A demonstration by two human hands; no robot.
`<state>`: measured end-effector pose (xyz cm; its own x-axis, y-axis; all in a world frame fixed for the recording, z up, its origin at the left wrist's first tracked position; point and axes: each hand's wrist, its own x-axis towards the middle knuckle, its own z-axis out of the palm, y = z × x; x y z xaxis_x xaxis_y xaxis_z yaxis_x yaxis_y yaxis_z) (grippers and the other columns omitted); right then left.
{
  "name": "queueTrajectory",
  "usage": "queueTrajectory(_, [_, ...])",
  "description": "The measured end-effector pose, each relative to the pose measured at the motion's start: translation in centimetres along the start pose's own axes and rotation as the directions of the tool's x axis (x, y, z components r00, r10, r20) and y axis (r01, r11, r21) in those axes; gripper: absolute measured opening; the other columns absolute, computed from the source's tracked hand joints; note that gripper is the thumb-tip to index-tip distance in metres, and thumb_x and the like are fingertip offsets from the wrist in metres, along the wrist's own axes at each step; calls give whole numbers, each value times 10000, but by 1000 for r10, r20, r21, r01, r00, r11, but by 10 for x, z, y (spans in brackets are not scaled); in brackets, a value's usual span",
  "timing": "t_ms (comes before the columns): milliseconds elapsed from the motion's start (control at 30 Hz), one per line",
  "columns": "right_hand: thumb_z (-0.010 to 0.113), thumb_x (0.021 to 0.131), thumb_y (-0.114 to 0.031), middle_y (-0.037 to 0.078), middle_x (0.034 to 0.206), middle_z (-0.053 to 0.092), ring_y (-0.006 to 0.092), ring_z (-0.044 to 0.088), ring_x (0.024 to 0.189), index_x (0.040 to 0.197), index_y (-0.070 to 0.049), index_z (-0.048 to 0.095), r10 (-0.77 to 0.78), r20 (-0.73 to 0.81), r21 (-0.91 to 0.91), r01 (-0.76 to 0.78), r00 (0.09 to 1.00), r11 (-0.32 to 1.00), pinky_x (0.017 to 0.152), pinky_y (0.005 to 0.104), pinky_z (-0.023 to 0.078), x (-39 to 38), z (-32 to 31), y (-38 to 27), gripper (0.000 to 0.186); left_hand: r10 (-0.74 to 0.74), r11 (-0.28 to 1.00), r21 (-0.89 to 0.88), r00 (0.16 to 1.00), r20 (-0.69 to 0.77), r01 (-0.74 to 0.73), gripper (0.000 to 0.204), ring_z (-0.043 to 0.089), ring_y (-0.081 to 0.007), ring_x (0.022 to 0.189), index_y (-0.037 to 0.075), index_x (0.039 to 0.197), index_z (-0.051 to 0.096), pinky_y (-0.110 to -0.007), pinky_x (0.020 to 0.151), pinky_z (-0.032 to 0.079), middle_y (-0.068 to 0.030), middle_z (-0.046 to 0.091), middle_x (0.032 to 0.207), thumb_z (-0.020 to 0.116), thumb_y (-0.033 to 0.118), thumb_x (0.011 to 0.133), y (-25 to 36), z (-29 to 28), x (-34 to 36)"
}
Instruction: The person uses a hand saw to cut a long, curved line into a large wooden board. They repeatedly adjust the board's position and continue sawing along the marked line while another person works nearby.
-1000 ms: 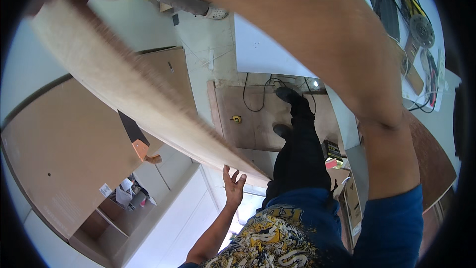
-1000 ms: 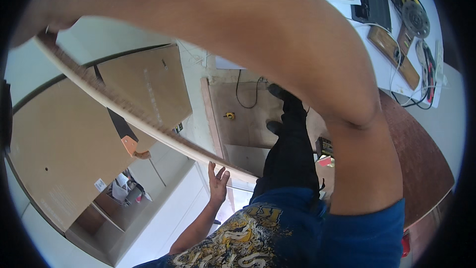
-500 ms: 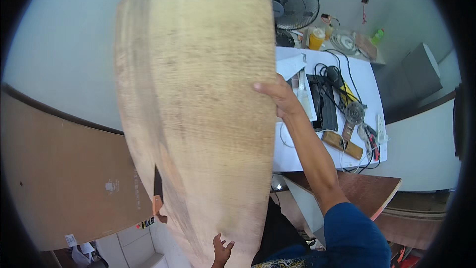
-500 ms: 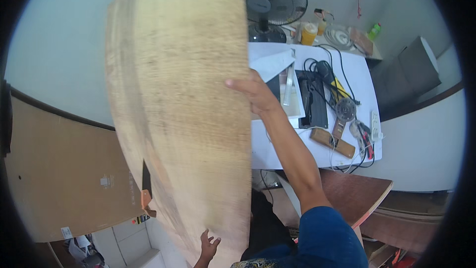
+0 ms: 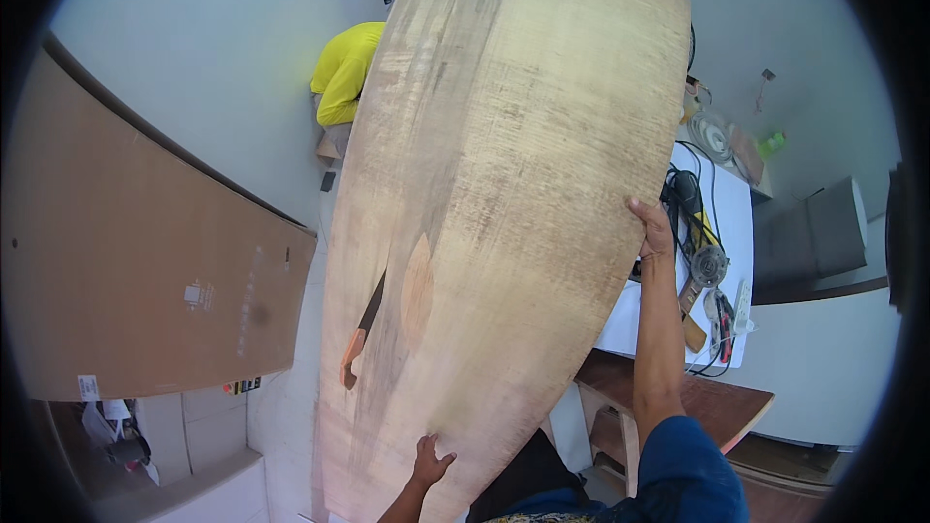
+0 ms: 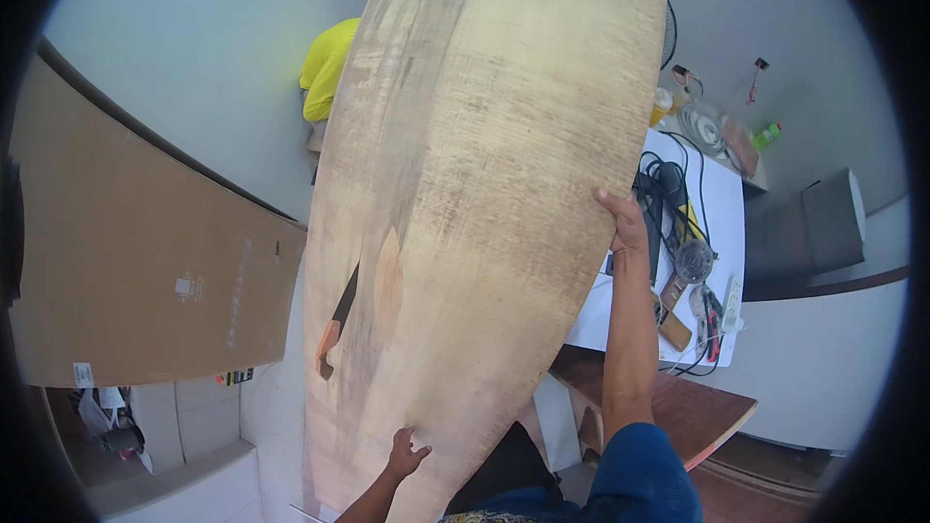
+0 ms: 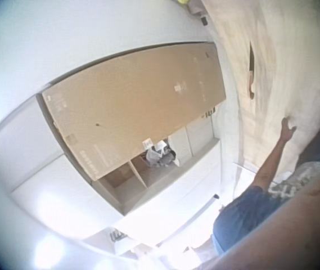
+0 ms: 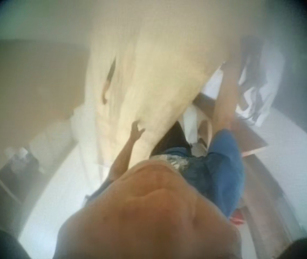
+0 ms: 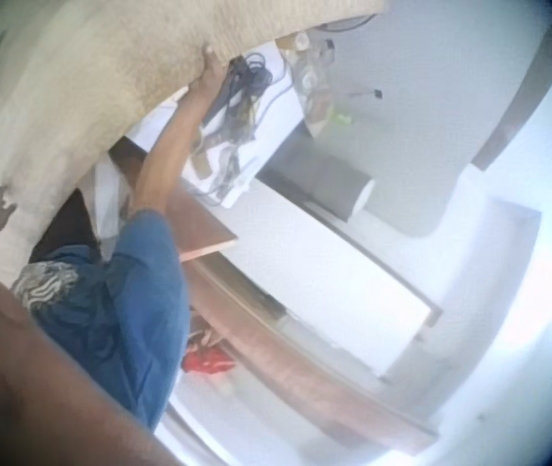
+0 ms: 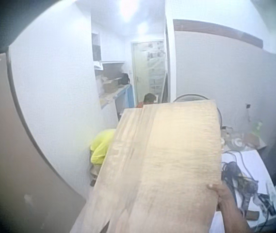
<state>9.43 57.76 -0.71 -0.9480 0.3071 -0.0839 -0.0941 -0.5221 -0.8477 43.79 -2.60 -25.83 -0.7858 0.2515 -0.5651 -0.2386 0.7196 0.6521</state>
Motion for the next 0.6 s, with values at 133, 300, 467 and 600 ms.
queueTrajectory(133, [787,851,-116,158,1311,677,286,692,1151,1443,13,519,17,-26,-122,-20,1000,992,993,411,574,11,-44,0,662,-70,986,-150,996,58,78,888,420,-442,1370,-11,1478,431,-513,1154,411,-309,420,1469,869,368,805,37,27,5])
queueTrajectory(300, [803,879,-176,128,1286,692,267,685,1134,1410,-6,566,-10,-69,-171,-2,998,985,997,413,554,45,-50,30,607,-4,994,110,993,-119,17,870,343,-451,1390,5,1428,448,-538,1122,432,-210,550,1330,875,415,791,-15,39,29])
queueTrajectory(467, [721,984,-230,161,1319,666,298,650,1193,1401,49,547,-258,-295,-577,43,920,815,1042,424,516,5,-39,25,531,-160,987,-18,977,-138,159,716,476,-440,1258,0,1243,511,-518,1000,508,-257,488,1261,865,421,785,7,30,37])
queueTrajectory(600, [651,1008,-254,238,1467,556,394,537,1343,1468,55,481,-637,174,-975,41,751,-218,1145,488,396,-95,43,78,580,-332,941,-102,940,-76,324,696,511,-439,1260,-3,1252,512,-486,1005,526,-267,449,1302,852,385,784,24,6,29])
